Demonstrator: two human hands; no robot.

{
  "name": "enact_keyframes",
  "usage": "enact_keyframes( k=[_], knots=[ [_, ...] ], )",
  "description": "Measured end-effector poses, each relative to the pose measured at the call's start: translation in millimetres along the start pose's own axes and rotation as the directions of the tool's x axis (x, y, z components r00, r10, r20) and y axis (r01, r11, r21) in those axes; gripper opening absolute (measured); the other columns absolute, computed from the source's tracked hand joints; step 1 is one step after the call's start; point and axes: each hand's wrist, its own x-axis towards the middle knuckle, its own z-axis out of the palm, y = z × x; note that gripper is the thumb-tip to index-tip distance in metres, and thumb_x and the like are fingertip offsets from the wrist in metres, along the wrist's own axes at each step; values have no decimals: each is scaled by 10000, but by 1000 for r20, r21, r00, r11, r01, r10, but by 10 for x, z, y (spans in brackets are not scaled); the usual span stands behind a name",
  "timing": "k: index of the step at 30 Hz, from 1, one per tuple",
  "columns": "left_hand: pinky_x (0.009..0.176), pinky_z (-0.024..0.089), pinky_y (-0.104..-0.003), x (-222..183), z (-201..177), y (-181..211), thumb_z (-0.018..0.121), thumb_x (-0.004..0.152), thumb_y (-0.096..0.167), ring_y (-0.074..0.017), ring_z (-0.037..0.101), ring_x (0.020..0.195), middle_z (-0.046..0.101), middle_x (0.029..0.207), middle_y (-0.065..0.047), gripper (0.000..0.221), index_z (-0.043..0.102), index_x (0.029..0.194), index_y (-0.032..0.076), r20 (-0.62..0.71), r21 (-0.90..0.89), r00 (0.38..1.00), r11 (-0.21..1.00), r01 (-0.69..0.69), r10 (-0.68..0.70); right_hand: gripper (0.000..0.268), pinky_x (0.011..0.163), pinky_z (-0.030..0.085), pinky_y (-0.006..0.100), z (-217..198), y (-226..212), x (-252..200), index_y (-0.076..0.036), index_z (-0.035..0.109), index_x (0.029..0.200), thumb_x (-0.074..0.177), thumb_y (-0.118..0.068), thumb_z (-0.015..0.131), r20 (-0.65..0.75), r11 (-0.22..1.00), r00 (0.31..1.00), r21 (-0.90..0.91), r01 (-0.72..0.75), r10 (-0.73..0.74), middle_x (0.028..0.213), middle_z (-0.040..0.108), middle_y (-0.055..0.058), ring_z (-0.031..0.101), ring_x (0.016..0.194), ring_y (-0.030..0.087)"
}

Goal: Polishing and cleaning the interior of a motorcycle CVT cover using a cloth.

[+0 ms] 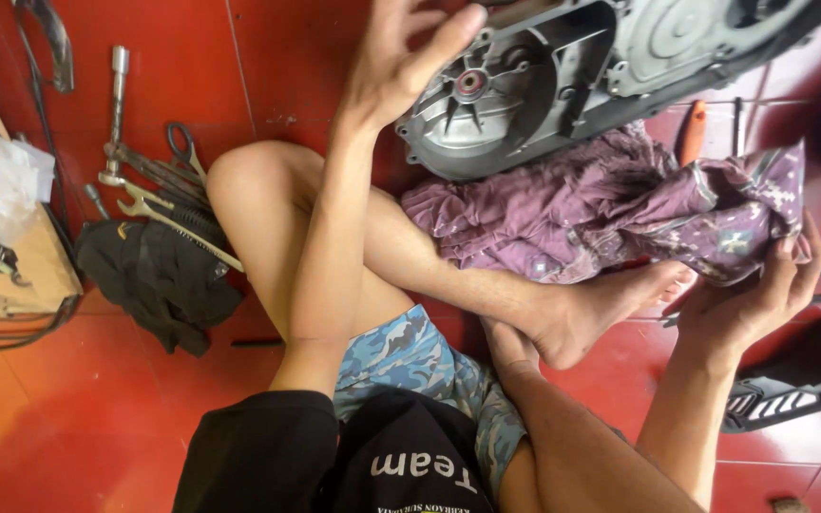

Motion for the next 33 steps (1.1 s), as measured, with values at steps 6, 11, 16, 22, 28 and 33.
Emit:
enact_keyframes(
  k=[6, 11, 16, 22, 28, 33],
  knots=[
    [909, 495, -358, -144, 354, 928, 587, 971, 69, -254, 598, 977, 610, 1099, -83, 121, 622, 1081, 32, -324, 303, 855, 900, -313, 406, 225, 982, 526, 359, -275, 118, -55, 105, 575, 1296, 1105, -5, 532, 35, 831, 956, -487, 270, -291, 1185, 570, 202, 572, 1055, 262],
    [963, 528, -437, -669, 1153, 579, 647, 874, 144, -273, 590, 1058, 619, 1128, -104, 214, 648, 1072, 65, 61, 369, 871, 800, -473, 487, 187, 794, 542, 384, -188, -36, 137, 196, 640, 1250, 1078, 135, 600, 217, 478, 862, -757, 445, -459, 1066, 703, 291, 647, 891, 304],
    [1114, 397, -593, -1299, 1748, -73, 526, 1014, 572, -359, 446, 1370, 466, 1498, -158, 713, 410, 1533, 96, 542, 611, 840, 673, -418, 30, 125, 541, 516, 430, -56, -227, 506, -29, 806, 1105, 1100, -97, 701, 375, -180, 882, -925, 335, -284, 868, 766, 181, 687, 632, 353],
    [843, 440, -448, -1310, 1912, 105, 599, 952, 516, -267, 587, 942, 661, 1173, -145, 554, 659, 1277, 71, 534, 498, 826, 720, -482, 184, 144, 444, 467, 304, 143, 583, 1104, -45, 698, 902, 905, -160, 612, 393, -671, 914, -651, 355, 102, 707, 694, 54, 635, 537, 147],
    [729, 481, -446, -1308, 1956, -134, 469, 999, 506, -315, 623, 954, 608, 1062, -116, 430, 640, 1099, 124, 507, 457, 815, 715, -529, 280, 211, 557, 396, 372, 389, 1293, 1135, -13, 691, 921, 904, -131, 516, 619, -807, 744, -558, 194, -249, 744, 593, 58, 591, 626, 216],
    [708, 481, -428, -1283, 1908, -124, 491, 1018, 457, -298, 617, 920, 606, 1014, -106, 377, 653, 1035, 116, 524, 420, 821, 769, -481, 227, 219, 455, 342, 384, 531, 1139, 896, 102, 684, 1028, 923, 2, 521, 636, -791, 737, -563, 240, -229, 671, 538, 83, 550, 515, 203]
  ],
)
